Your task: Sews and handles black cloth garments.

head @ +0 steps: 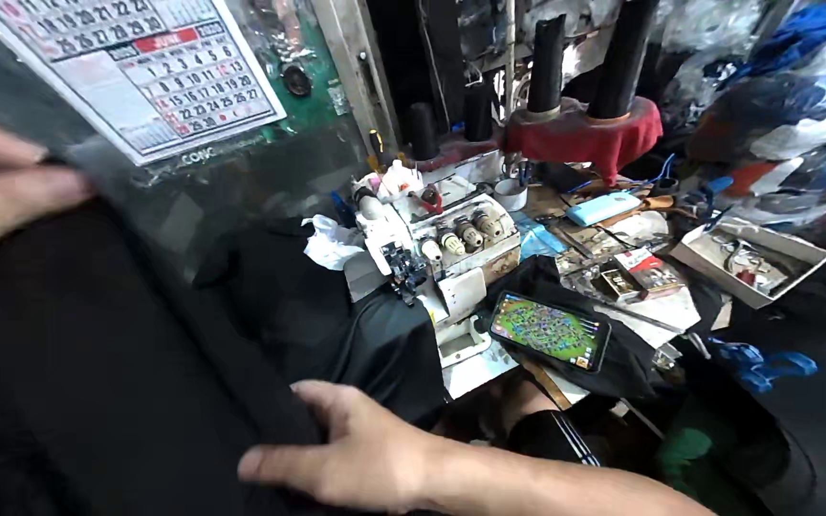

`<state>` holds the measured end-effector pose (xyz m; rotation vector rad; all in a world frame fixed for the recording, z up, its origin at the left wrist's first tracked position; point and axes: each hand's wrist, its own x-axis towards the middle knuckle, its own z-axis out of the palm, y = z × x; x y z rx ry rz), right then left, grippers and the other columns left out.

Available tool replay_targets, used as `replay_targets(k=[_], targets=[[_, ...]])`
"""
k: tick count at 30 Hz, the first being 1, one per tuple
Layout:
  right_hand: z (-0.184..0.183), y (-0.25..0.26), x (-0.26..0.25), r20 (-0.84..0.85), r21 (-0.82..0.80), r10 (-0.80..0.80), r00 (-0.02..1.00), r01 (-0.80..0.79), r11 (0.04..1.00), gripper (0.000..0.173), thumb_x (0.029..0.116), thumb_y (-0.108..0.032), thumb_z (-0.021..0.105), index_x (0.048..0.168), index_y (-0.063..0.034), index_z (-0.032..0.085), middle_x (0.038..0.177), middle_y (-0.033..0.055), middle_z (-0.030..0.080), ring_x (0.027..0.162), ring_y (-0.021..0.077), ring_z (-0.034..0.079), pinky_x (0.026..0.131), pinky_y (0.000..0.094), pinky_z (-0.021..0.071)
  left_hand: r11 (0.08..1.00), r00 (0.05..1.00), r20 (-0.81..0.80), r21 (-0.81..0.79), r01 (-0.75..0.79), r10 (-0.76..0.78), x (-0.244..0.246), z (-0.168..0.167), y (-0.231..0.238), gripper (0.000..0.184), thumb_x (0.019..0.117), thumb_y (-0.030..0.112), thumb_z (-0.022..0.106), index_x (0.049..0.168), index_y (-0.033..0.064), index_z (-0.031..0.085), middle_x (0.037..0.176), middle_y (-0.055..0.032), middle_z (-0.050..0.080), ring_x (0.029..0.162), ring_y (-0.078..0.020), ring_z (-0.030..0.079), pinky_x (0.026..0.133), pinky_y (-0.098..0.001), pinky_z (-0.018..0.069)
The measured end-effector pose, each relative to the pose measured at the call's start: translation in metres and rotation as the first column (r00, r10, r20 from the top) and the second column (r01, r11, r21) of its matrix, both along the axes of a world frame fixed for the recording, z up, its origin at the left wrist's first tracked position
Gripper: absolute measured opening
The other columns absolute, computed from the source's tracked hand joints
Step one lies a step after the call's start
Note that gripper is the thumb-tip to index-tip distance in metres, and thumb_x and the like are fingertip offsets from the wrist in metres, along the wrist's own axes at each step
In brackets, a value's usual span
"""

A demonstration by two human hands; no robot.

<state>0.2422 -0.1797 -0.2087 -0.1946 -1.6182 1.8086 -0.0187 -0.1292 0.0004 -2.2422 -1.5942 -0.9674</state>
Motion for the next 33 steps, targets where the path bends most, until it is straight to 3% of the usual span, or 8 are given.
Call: replay_targets(k=[3, 9, 11, 14, 17, 19, 24, 33], targets=[[-0.012, 0.014, 0.011, -0.071, 0.023, -0.098, 0.993, 0.100, 0.995, 0.027, 0.1038, -0.020, 0.063, 0.121, 0.0009, 0.066, 0.104, 0.0100, 0.074, 0.095, 0.0157, 0.072, 0.088, 0.0376, 0.0608, 0.988, 0.966, -0.219, 0.044, 0.149, -0.136, 0.017, -0.007, 0.075, 0.033, 0.1001, 0.037, 0.064, 0.104, 0.0046, 0.069, 0.090, -0.0071, 0.070, 0.075, -0.0078, 0.064, 0.069, -0.0316, 0.0561], [-0.108, 0.021, 0.059, 0.207, -0.199, -0.287, 0.935, 0.328, 0.923, 0.027, 0.1039, -0.031, 0.062, 0.115, -0.0087, 0.071, 0.097, 0.0044, 0.074, 0.081, 0.0152, 0.071, 0.072, 0.0365, 0.0612, 0.930, 0.979, 0.140, -0.317, 0.188, -0.150, 0.105, -0.174, 0.084, 0.015, 0.1029, 0.026, 0.062, 0.102, 0.0128, 0.069, 0.089, 0.0001, 0.069, 0.075, -0.0099, 0.066, 0.067, -0.0327, 0.0594], [-0.119, 0.015, 0.064, 0.197, -0.195, -0.293, 0.936, 0.330, 0.924, 0.028, 0.1060, -0.029, 0.059, 0.110, -0.0047, 0.071, 0.096, 0.0064, 0.075, 0.086, 0.0165, 0.073, 0.080, 0.0386, 0.0620, 0.931, 0.974, 0.203, -0.324, 0.167, -0.104, 0.112, -0.201, 0.080, 0.013, 0.1039, 0.025, 0.062, 0.104, 0.0135, 0.068, 0.090, 0.0005, 0.069, 0.075, -0.0088, 0.066, 0.066, -0.0305, 0.0583], [-0.122, 0.004, 0.076, 0.210, -0.010, -0.508, 0.836, 0.521, 0.853, 0.023, 0.1042, -0.027, 0.062, 0.102, -0.0074, 0.074, 0.093, 0.0020, 0.075, 0.086, 0.0122, 0.072, 0.081, 0.0360, 0.0624, 0.962, 0.966, 0.243, -0.229, 0.146, -0.088, 0.115, -0.205, 0.067, 0.013, 0.1037, 0.024, 0.062, 0.108, 0.0150, 0.069, 0.091, 0.0039, 0.070, 0.076, -0.0041, 0.066, 0.065, -0.0245, 0.0581], [-0.137, 0.021, 0.072, 0.212, 0.231, -0.792, 0.573, 0.758, 0.610, 0.018, 0.0957, -0.034, 0.071, 0.096, -0.0174, 0.080, 0.114, -0.0007, 0.065, 0.111, 0.0115, 0.060, 0.095, 0.0333, 0.0543, 0.983, 0.948, 0.297, -0.098, 0.154, -0.119, 0.121, -0.213, 0.066, 0.010, 0.1008, 0.020, 0.066, 0.105, 0.0130, 0.071, 0.090, 0.0044, 0.071, 0.076, -0.0029, 0.067, 0.066, -0.0221, 0.0592], [-0.144, 0.033, 0.069, 0.180, 0.243, -0.780, 0.599, 0.742, 0.625, 0.018, 0.0949, -0.033, 0.072, 0.099, -0.0171, 0.080, 0.124, 0.0012, 0.066, 0.120, 0.0128, 0.060, 0.101, 0.0349, 0.0551, 0.987, 0.954, 0.274, -0.071, 0.145, -0.121, 0.122, -0.225, 0.072, 0.012, 0.1005, 0.021, 0.067, 0.106, 0.0125, 0.072, 0.095, 0.0042, 0.071, 0.084, -0.0023, 0.068, 0.073, -0.0232, 0.0603], [-0.144, 0.024, 0.085, 0.164, 0.071, -0.537, 0.828, 0.533, 0.843, 0.027, 0.1027, -0.033, 0.064, 0.094, -0.0102, 0.076, 0.092, -0.0008, 0.073, 0.086, 0.0118, 0.070, 0.079, 0.0348, 0.0615, 0.993, 0.979, 0.174, -0.032, 0.117, -0.109, 0.123, -0.222, 0.067, 0.013, 0.1003, 0.022, 0.066, 0.107, 0.0132, 0.074, 0.100, 0.0053, 0.070, 0.090, -0.0005, 0.067, 0.080, -0.0216, 0.0588], [-0.145, 0.025, 0.095, 0.151, 0.069, -0.717, 0.681, 0.716, 0.695, 0.028, 0.0928, -0.030, 0.078, 0.074, -0.0109, 0.070, 0.076, -0.0009, 0.063, 0.073, 0.0121, 0.062, 0.062, 0.0289, 0.0531, 0.996, 0.958, 0.272, 0.031, 0.083, -0.089, 0.127, -0.233, 0.075, 0.012, 0.0994, 0.019, 0.067, 0.108, 0.0107, 0.072, 0.099, 0.0046, 0.071, 0.086, -0.0014, 0.068, 0.075, -0.0209, 0.0597]])
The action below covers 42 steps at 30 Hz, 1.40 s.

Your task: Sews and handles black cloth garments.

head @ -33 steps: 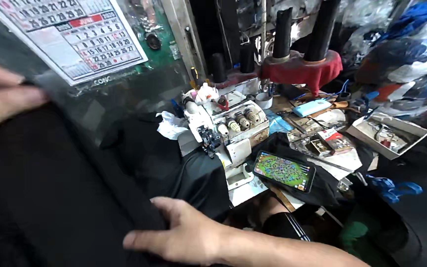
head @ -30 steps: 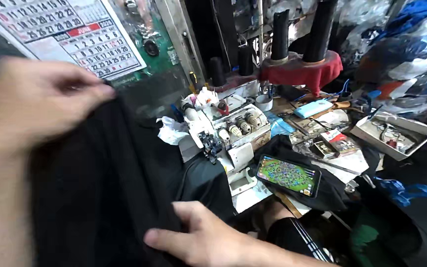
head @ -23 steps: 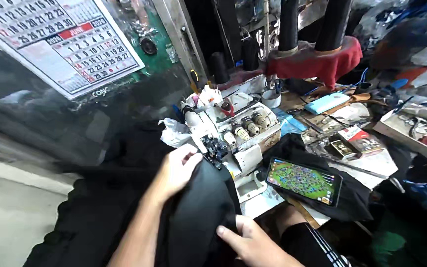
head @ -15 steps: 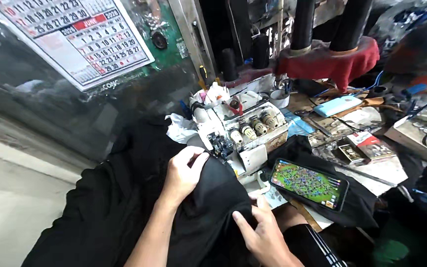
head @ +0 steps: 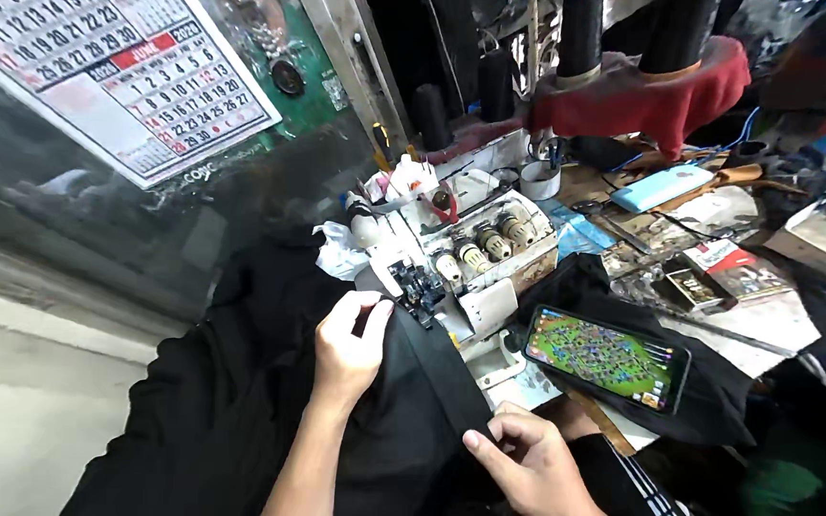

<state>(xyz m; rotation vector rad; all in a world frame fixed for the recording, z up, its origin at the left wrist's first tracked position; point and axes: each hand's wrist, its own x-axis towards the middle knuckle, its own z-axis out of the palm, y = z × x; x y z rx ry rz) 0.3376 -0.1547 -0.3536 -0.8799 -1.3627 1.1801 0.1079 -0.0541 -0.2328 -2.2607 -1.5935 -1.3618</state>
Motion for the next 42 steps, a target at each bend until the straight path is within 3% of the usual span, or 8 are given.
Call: replay_targets(k=[8, 18, 21, 27, 31, 34, 37, 42], targets=[[-0.007, -0.047, 0.023, 0.053, 0.039, 0.201, 0.978, -0.203, 0.978, 0.024, 0.0922, -0.022, 0.078, 0.079, -0.0033, 0.071, 0.083, 0.0077, 0.065, 0.078, 0.0181, 0.065, 0.065, 0.0351, 0.0564, 0.970, 0.985, -0.131, -0.228, 0.080, -0.112, -0.018, -0.007, -0.032, 0.013, 0.0996, 0.027, 0.066, 0.108, 0.0215, 0.074, 0.105, 0.0104, 0.068, 0.093, -0.0032, 0.067, 0.080, -0.0275, 0.0622], [-0.018, -0.045, 0.016, 0.138, 0.034, 0.026, 0.990, -0.031, 0.999, 0.031, 0.0944, -0.026, 0.076, 0.072, -0.0074, 0.067, 0.078, 0.0035, 0.067, 0.072, 0.0139, 0.065, 0.060, 0.0323, 0.0551, 0.977, 0.978, -0.189, -0.176, -0.121, 0.088, 0.003, -0.005, -0.028, 0.012, 0.1001, 0.028, 0.065, 0.105, 0.0196, 0.073, 0.096, 0.0072, 0.066, 0.081, -0.0025, 0.064, 0.069, -0.0242, 0.0575], [-0.019, -0.046, 0.014, 0.148, 0.006, -0.012, 0.989, 0.011, 1.000, 0.033, 0.0932, -0.027, 0.076, 0.070, -0.0082, 0.062, 0.069, 0.0022, 0.061, 0.060, 0.0128, 0.057, 0.051, 0.0317, 0.0473, 0.961, 0.978, -0.191, -0.241, -0.134, 0.088, 0.002, -0.001, -0.025, 0.011, 0.0999, 0.028, 0.066, 0.104, 0.0208, 0.072, 0.093, 0.0074, 0.065, 0.075, -0.0036, 0.062, 0.066, -0.0255, 0.0566], [-0.011, -0.039, 0.016, 0.052, -0.215, 0.158, 0.986, -0.144, 0.966, 0.037, 0.0945, -0.024, 0.076, 0.126, -0.0108, 0.063, 0.081, 0.0009, 0.071, 0.064, 0.0160, 0.067, 0.059, 0.0352, 0.0601, 0.954, 0.975, -0.197, -0.261, -0.151, 0.101, 0.006, 0.000, -0.024, 0.012, 0.1012, 0.025, 0.063, 0.106, 0.0179, 0.071, 0.097, 0.0039, 0.067, 0.080, -0.0066, 0.065, 0.071, -0.0305, 0.0593], [-0.021, -0.032, 0.015, -0.036, -0.158, 0.237, 0.971, -0.239, 0.958, 0.019, 0.0994, -0.024, 0.070, 0.097, -0.0058, 0.068, 0.082, 0.0049, 0.067, 0.071, 0.0169, 0.065, 0.065, 0.0358, 0.0577, 0.948, 0.966, -0.236, -0.269, -0.169, 0.105, 0.007, 0.000, -0.020, 0.013, 0.1022, 0.026, 0.061, 0.103, 0.0168, 0.070, 0.096, 0.0029, 0.066, 0.081, -0.0076, 0.065, 0.072, -0.0321, 0.0594], [-0.012, -0.033, 0.016, -0.157, -0.085, 0.263, 0.952, -0.278, 0.957, 0.014, 0.1007, -0.015, 0.067, 0.101, -0.0006, 0.065, 0.092, 0.0103, 0.066, 0.078, 0.0203, 0.065, 0.069, 0.0379, 0.0584, 0.933, 0.973, -0.224, -0.334, -0.137, 0.062, 0.003, 0.004, -0.015, 0.013, 0.1026, 0.026, 0.060, 0.103, 0.0185, 0.070, 0.096, 0.0045, 0.066, 0.079, -0.0068, 0.065, 0.071, -0.0319, 0.0600], [0.003, -0.030, 0.017, -0.176, -0.082, 0.205, 0.963, -0.222, 0.972, 0.013, 0.1020, -0.013, 0.064, 0.101, -0.0002, 0.059, 0.079, 0.0099, 0.064, 0.067, 0.0188, 0.063, 0.060, 0.0358, 0.0558, 0.923, 0.960, -0.262, -0.335, -0.188, 0.101, 0.007, 0.011, -0.005, 0.013, 0.1018, 0.028, 0.060, 0.097, 0.0190, 0.069, 0.087, 0.0050, 0.065, 0.074, -0.0084, 0.063, 0.066, -0.0339, 0.0571], [0.006, -0.014, 0.007, -0.175, -0.154, 0.068, 0.982, -0.096, 0.983, 0.012, 0.1010, -0.013, 0.066, 0.097, -0.0024, 0.060, 0.072, 0.0073, 0.064, 0.062, 0.0163, 0.062, 0.058, 0.0324, 0.0546, 0.919, 0.904, -0.306, -0.163, -0.360, 0.300, 0.033, 0.004, 0.017, 0.015, 0.0965, 0.015, 0.060, 0.098, 0.0021, 0.068, 0.094, -0.0148, 0.067, 0.086, -0.0316, 0.068, 0.073, -0.0538, 0.0567]])
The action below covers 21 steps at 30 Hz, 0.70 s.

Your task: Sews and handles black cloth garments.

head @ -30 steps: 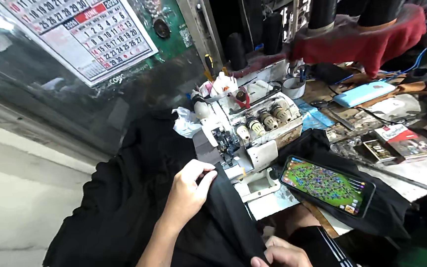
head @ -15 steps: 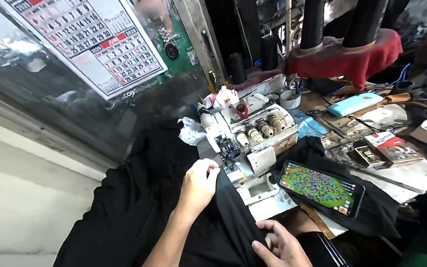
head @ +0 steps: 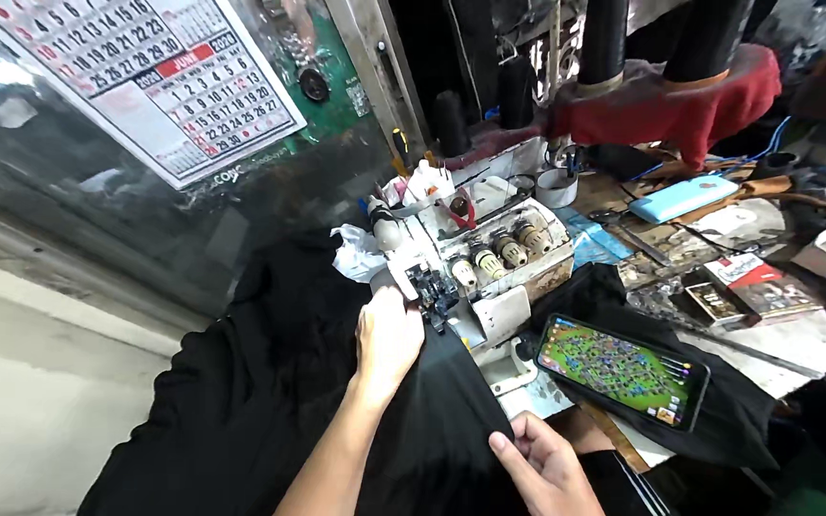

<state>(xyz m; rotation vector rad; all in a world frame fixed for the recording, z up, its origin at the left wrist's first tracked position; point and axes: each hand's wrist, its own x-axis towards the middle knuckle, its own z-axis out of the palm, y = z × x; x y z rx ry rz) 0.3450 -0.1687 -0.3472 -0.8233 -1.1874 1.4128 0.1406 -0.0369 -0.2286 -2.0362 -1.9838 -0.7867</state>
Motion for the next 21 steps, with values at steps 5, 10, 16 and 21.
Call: replay_targets(k=[5, 10, 16, 21], targets=[[0.010, -0.008, 0.009, -0.064, 0.020, 0.124, 0.990, -0.123, 0.992, 0.012, 0.0992, -0.005, 0.066, 0.109, -0.0001, 0.061, 0.087, 0.0114, 0.072, 0.074, 0.0217, 0.071, 0.068, 0.0382, 0.0624, 0.975, 0.975, -0.130, 0.113, 0.194, -0.179, -0.005, -0.010, -0.056, 0.023, 0.1008, 0.034, 0.059, 0.109, 0.0228, 0.077, 0.114, 0.0044, 0.071, 0.115, -0.0169, 0.062, 0.099, -0.0478, 0.0486], [0.022, 0.005, 0.004, 0.005, 0.023, 0.077, 0.997, -0.077, 0.997, 0.010, 0.0996, -0.008, 0.066, 0.106, -0.0014, 0.063, 0.083, 0.0095, 0.071, 0.069, 0.0192, 0.069, 0.063, 0.0350, 0.0605, 0.990, 0.980, -0.151, 0.037, 0.139, -0.132, 0.027, -0.039, -0.085, 0.037, 0.1033, 0.042, 0.049, 0.131, 0.0298, 0.070, 0.145, -0.0024, 0.059, 0.139, -0.0266, 0.049, 0.112, -0.0576, 0.0383], [0.025, 0.046, -0.018, -0.051, -0.053, 0.075, 0.996, -0.078, 0.996, 0.020, 0.1001, -0.016, 0.067, 0.114, -0.0030, 0.062, 0.096, 0.0101, 0.073, 0.084, 0.0218, 0.072, 0.074, 0.0376, 0.0628, 0.961, 0.961, 0.046, 0.064, 0.271, -0.274, -0.001, 0.029, -0.107, 0.026, 0.1012, 0.037, 0.059, 0.120, 0.0291, 0.075, 0.140, 0.0043, 0.061, 0.133, -0.0198, 0.053, 0.108, -0.0536, 0.0448], [-0.024, 0.001, -0.002, 0.070, -0.046, 0.453, 0.889, -0.451, 0.891, 0.024, 0.1014, -0.021, 0.067, 0.122, -0.0085, 0.068, 0.108, 0.0029, 0.075, 0.098, 0.0156, 0.073, 0.091, 0.0385, 0.0621, 0.934, 0.873, 0.331, 0.116, 0.338, -0.357, -0.030, 0.001, -0.164, 0.017, 0.1002, 0.017, 0.062, 0.109, 0.0112, 0.075, 0.101, -0.0020, 0.072, 0.086, -0.0135, 0.071, 0.072, -0.0301, 0.0637]])
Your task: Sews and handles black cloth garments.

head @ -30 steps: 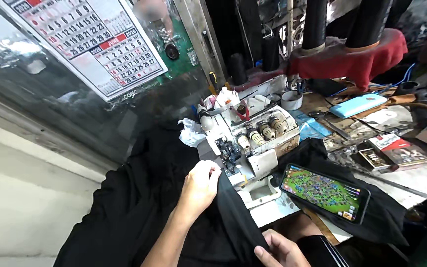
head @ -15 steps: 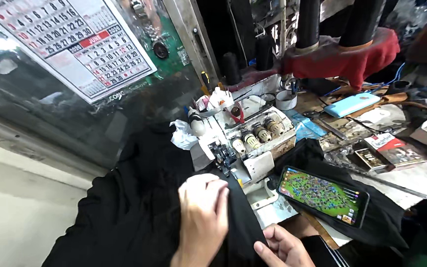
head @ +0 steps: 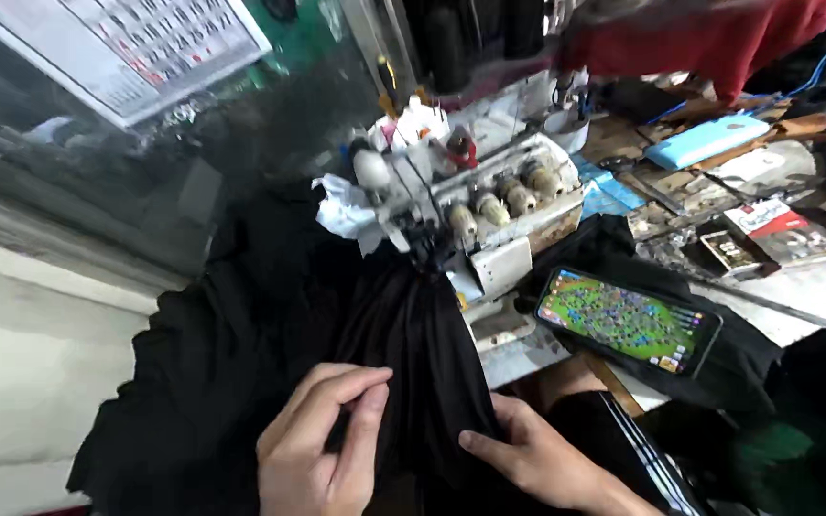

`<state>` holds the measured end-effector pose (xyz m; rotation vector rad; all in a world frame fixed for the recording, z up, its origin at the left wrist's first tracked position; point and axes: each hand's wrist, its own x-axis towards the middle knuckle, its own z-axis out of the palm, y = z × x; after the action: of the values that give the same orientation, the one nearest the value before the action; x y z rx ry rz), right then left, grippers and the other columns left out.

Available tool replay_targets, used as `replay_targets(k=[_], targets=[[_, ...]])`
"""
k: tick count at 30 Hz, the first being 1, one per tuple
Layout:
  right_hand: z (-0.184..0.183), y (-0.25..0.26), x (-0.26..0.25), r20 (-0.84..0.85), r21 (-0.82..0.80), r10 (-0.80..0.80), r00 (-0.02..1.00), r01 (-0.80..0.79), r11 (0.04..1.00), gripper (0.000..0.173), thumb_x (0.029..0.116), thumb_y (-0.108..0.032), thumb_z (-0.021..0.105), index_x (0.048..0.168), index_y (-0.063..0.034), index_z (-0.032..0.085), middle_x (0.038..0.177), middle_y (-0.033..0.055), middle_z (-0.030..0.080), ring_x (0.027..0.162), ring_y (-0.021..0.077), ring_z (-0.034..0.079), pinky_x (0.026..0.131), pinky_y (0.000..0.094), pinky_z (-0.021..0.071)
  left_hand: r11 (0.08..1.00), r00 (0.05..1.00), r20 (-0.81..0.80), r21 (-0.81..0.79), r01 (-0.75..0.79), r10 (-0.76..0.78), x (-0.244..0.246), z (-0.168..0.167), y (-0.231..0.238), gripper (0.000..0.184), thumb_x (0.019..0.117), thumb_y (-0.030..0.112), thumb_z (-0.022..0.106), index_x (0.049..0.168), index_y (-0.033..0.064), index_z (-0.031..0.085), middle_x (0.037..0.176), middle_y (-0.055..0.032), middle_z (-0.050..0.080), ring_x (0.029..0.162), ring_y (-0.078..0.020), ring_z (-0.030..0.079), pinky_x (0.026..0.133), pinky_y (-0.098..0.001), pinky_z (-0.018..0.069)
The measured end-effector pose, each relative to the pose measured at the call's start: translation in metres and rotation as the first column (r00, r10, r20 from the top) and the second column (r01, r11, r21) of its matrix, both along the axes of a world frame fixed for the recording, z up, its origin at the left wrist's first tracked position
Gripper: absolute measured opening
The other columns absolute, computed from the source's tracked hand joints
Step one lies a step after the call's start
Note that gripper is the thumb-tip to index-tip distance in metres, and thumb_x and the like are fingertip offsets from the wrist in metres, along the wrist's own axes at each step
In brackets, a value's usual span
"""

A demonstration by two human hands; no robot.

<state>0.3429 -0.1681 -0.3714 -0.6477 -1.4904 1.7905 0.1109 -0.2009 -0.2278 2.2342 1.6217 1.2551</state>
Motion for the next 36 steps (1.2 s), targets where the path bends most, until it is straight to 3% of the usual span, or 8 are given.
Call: replay_targets(k=[4, 8, 11, 14, 19, 23, 27, 36], targets=[[-0.016, -0.031, 0.014, 0.145, -0.154, 0.026, 0.989, -0.003, 0.988, 0.026, 0.1024, -0.031, 0.064, 0.119, -0.0118, 0.070, 0.107, 0.0008, 0.075, 0.099, 0.0127, 0.072, 0.091, 0.0360, 0.0612, 0.986, 0.992, 0.106, -0.143, 0.090, -0.076, 0.020, -0.069, -0.065, 0.016, 0.0944, 0.013, 0.071, 0.109, 0.0115, 0.077, 0.096, 0.0000, 0.074, 0.086, -0.0128, 0.071, 0.076, -0.0323, 0.0623], [0.021, -0.036, 0.024, -0.155, -0.586, 0.020, 0.988, -0.109, 0.803, 0.039, 0.1076, -0.026, 0.055, 0.138, -0.0031, 0.055, 0.122, 0.0173, 0.069, 0.111, 0.0286, 0.069, 0.099, 0.0480, 0.0574, 0.992, 0.995, 0.094, -0.112, 0.056, -0.045, 0.074, -0.127, -0.111, 0.052, 0.0756, 0.038, 0.091, 0.119, 0.0199, 0.071, 0.128, -0.0068, 0.065, 0.129, -0.0280, 0.057, 0.108, -0.0506, 0.0507], [0.052, -0.038, 0.025, -0.043, -0.642, -0.015, 0.999, -0.016, 0.766, 0.039, 0.1110, -0.030, 0.041, 0.141, -0.0059, 0.050, 0.119, 0.0127, 0.071, 0.107, 0.0219, 0.071, 0.093, 0.0408, 0.0597, 0.998, 1.000, -0.027, -0.056, -0.004, 0.002, 0.087, -0.152, -0.106, 0.034, 0.0865, 0.034, 0.081, 0.118, 0.0275, 0.072, 0.136, -0.0060, 0.064, 0.138, -0.0306, 0.051, 0.113, -0.0549, 0.0443], [0.027, -0.041, 0.037, -0.089, -0.541, -0.002, 0.996, -0.047, 0.840, 0.051, 0.1108, -0.043, 0.037, 0.143, -0.0056, 0.052, 0.124, 0.0132, 0.068, 0.112, 0.0236, 0.068, 0.096, 0.0441, 0.0574, 0.998, 0.994, 0.094, 0.041, 0.049, -0.053, 0.076, -0.122, -0.100, 0.014, 0.0904, 0.015, 0.076, 0.103, 0.0207, 0.078, 0.112, 0.0012, 0.075, 0.116, -0.0217, 0.067, 0.103, -0.0458, 0.0555], [-0.013, -0.049, 0.031, 0.021, -0.291, -0.060, 0.998, 0.063, 0.954, 0.048, 0.1086, -0.043, 0.046, 0.138, -0.0074, 0.060, 0.126, 0.0107, 0.068, 0.114, 0.0241, 0.068, 0.094, 0.0478, 0.0606, 0.966, 0.900, 0.358, 0.025, 0.256, -0.248, 0.055, -0.058, -0.098, 0.012, 0.1010, 0.015, 0.061, 0.108, 0.0132, 0.070, 0.105, -0.0041, 0.074, 0.105, -0.0247, 0.071, 0.098, -0.0480, 0.0580], [-0.034, -0.049, 0.024, 0.316, 0.026, -0.055, 0.947, 0.049, 0.998, 0.031, 0.0955, -0.044, 0.072, 0.110, -0.0170, 0.072, 0.098, -0.0050, 0.075, 0.091, 0.0088, 0.072, 0.084, 0.0354, 0.0622, 0.950, 0.921, 0.239, 0.134, 0.282, -0.307, 0.034, 0.007, -0.089, 0.014, 0.1029, 0.022, 0.057, 0.107, 0.0156, 0.068, 0.100, 0.0010, 0.072, 0.099, -0.0187, 0.071, 0.094, -0.0442, 0.0594], [0.000, -0.064, 0.058, 0.035, -0.052, 0.078, 0.996, -0.076, 0.996, 0.021, 0.0988, -0.021, 0.071, 0.109, -0.0036, 0.073, 0.098, 0.0084, 0.076, 0.089, 0.0196, 0.073, 0.084, 0.0405, 0.0626, 0.927, 0.925, 0.095, 0.116, 0.356, -0.367, 0.032, 0.055, -0.096, 0.015, 0.1000, 0.023, 0.062, 0.101, 0.0093, 0.069, 0.097, -0.0020, 0.070, 0.100, -0.0154, 0.068, 0.099, -0.0421, 0.0535], [-0.040, -0.104, 0.080, -0.074, -0.232, 0.057, 0.996, -0.073, 0.970, 0.015, 0.1033, -0.012, 0.063, 0.105, 0.0027, 0.064, 0.094, 0.0150, 0.072, 0.088, 0.0288, 0.074, 0.086, 0.0478, 0.0637, 0.942, 0.986, 0.027, -0.293, 0.167, -0.166, 0.082, -0.131, -0.132, 0.029, 0.0887, 0.035, 0.080, 0.116, 0.0264, 0.077, 0.125, 0.0050, 0.070, 0.125, -0.0189, 0.061, 0.108, -0.0476, 0.0505]])
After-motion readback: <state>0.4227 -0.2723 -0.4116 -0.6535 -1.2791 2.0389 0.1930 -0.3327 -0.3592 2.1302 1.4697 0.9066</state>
